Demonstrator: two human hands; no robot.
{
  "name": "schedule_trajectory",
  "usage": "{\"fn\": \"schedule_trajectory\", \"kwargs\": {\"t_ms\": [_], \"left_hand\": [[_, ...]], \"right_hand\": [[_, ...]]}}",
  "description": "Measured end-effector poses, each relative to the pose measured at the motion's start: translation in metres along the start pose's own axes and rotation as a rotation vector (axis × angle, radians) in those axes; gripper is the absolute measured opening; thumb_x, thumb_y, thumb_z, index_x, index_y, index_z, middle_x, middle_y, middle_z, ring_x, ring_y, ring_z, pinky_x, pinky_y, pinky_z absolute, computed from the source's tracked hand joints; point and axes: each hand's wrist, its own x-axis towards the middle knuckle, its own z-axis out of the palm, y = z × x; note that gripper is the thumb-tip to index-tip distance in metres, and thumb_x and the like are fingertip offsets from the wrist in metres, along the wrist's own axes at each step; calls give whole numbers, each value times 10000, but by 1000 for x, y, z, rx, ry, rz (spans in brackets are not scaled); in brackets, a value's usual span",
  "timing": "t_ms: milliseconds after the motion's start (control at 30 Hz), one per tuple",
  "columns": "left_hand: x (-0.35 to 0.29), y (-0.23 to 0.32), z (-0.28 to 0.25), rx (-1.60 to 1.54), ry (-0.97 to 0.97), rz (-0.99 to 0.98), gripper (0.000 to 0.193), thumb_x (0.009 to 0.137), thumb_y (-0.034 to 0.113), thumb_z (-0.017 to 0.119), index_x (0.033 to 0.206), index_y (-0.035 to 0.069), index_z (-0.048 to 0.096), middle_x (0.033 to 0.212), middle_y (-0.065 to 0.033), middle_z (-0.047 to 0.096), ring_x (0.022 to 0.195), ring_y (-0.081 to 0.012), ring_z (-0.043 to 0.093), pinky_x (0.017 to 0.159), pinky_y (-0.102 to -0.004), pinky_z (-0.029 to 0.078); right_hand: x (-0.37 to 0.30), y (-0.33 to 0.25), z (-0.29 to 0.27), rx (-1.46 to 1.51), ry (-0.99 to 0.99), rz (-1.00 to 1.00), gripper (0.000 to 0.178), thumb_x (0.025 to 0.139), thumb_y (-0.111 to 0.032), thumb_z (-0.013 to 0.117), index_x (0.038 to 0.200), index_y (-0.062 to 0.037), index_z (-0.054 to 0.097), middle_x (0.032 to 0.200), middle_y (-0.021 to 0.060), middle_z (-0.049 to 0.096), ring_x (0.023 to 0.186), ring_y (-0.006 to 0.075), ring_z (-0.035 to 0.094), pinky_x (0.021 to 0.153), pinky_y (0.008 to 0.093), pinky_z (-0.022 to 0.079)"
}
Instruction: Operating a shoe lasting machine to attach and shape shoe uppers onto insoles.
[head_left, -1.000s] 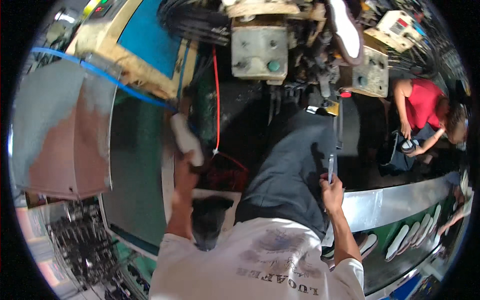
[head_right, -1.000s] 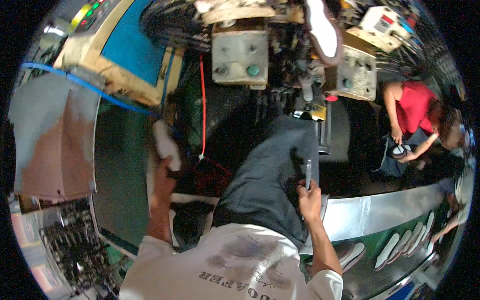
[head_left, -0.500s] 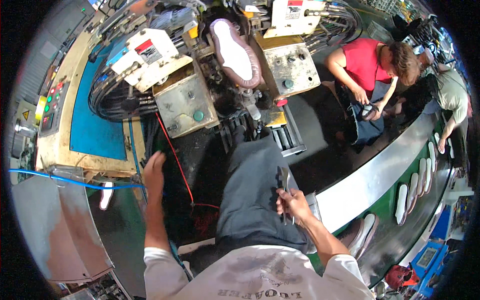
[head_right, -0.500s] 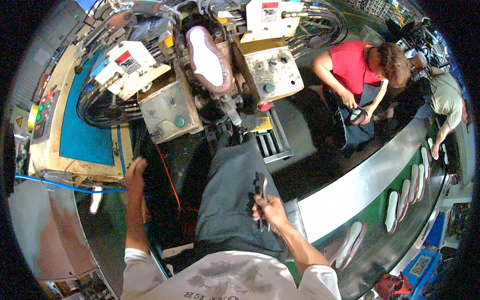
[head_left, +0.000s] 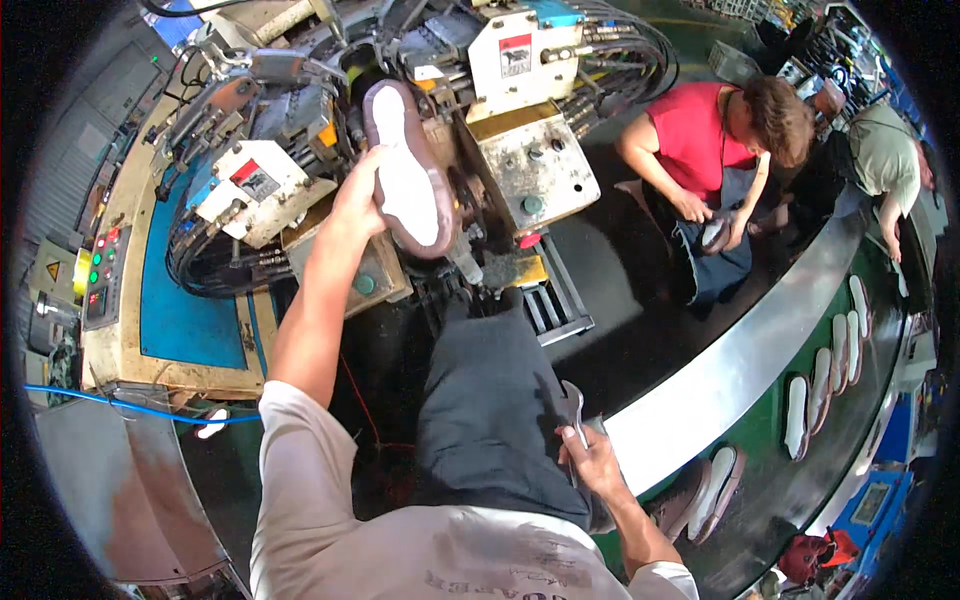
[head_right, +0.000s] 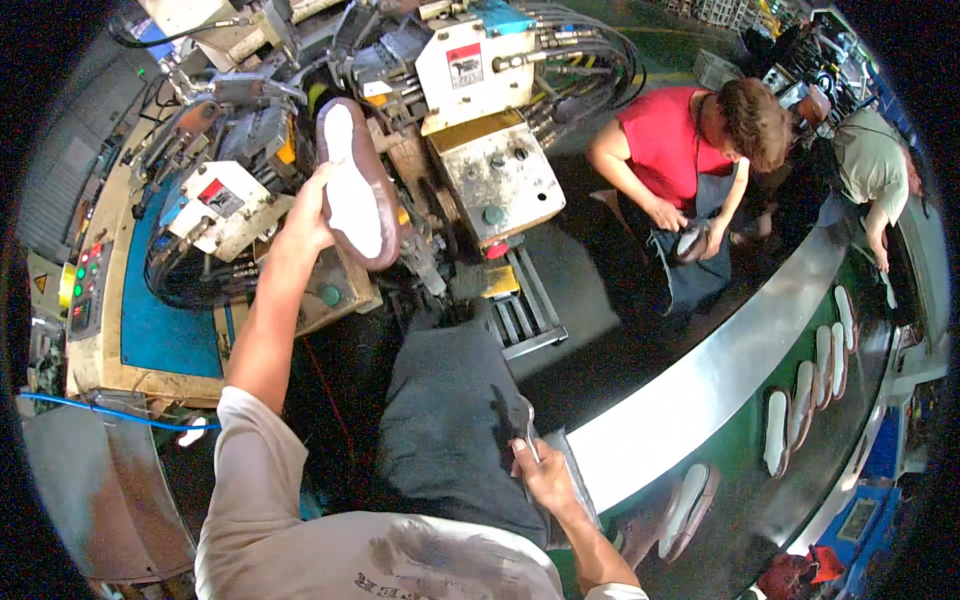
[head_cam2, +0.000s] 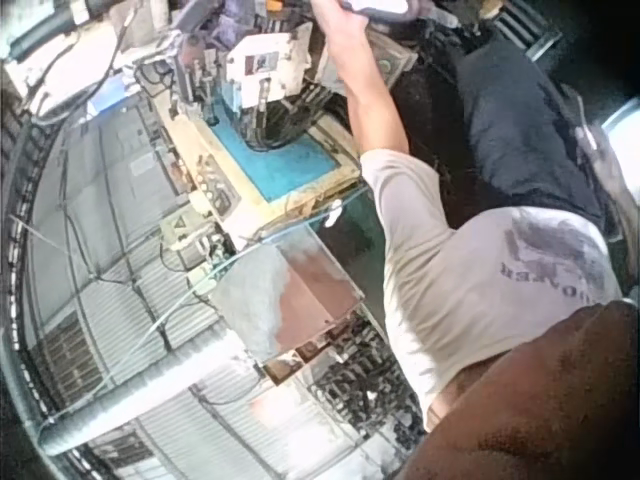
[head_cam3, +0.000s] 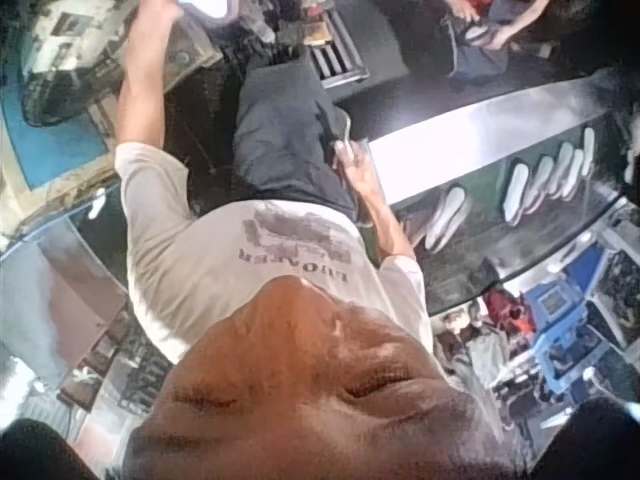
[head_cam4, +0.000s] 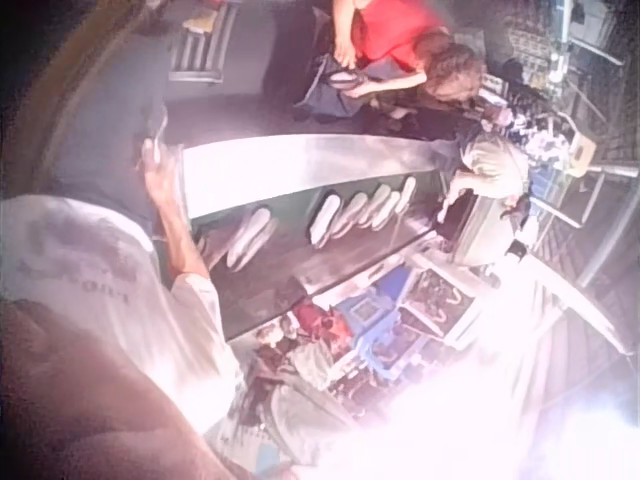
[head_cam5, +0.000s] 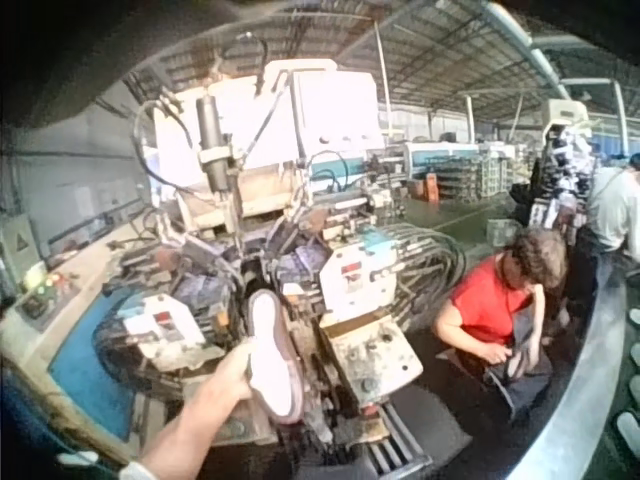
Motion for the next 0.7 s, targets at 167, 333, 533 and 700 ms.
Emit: {"fn": "schedule_trajectory", "kwargs": {"t_ms": [167,333,533,700], "left_hand": [[-135,-58,52,251,-121,6,742,1026,121,623,1712,143,338,1570,-129,560,1350,-282,624,1100,-439,565],[-218,-176,31,272,-202,-213,868,964,145,749,1715,84,319,1603,-116,517,1469,-263,507,1207,-405,443],[-304,-270,-25,-284,-128,-434,685,1181,182,516,1785,124,199,1750,-93,406,1579,-247,440,1296,-439,371],[-358,-289,-25,-303,-156,-352,678,1207,158,422,1804,236,110,1817,-83,251,1647,-266,311,1335,-454,289]], "right_hand": [[-19,-34,-12,-316,-16,-44,476,1141,-423,602,958,-11,756,736,39,701,689,140,644,661,355,525],[-24,-67,-6,-708,-123,-445,386,1122,-308,626,908,12,659,733,255,690,705,471,709,654,536,552],[13,-28,21,-970,-257,-475,350,1117,-291,622,956,20,640,770,291,694,773,517,709,678,594,556],[14,-36,24,-977,-279,-433,367,1123,-293,614,960,34,643,762,303,688,780,533,704,687,601,559]]}}
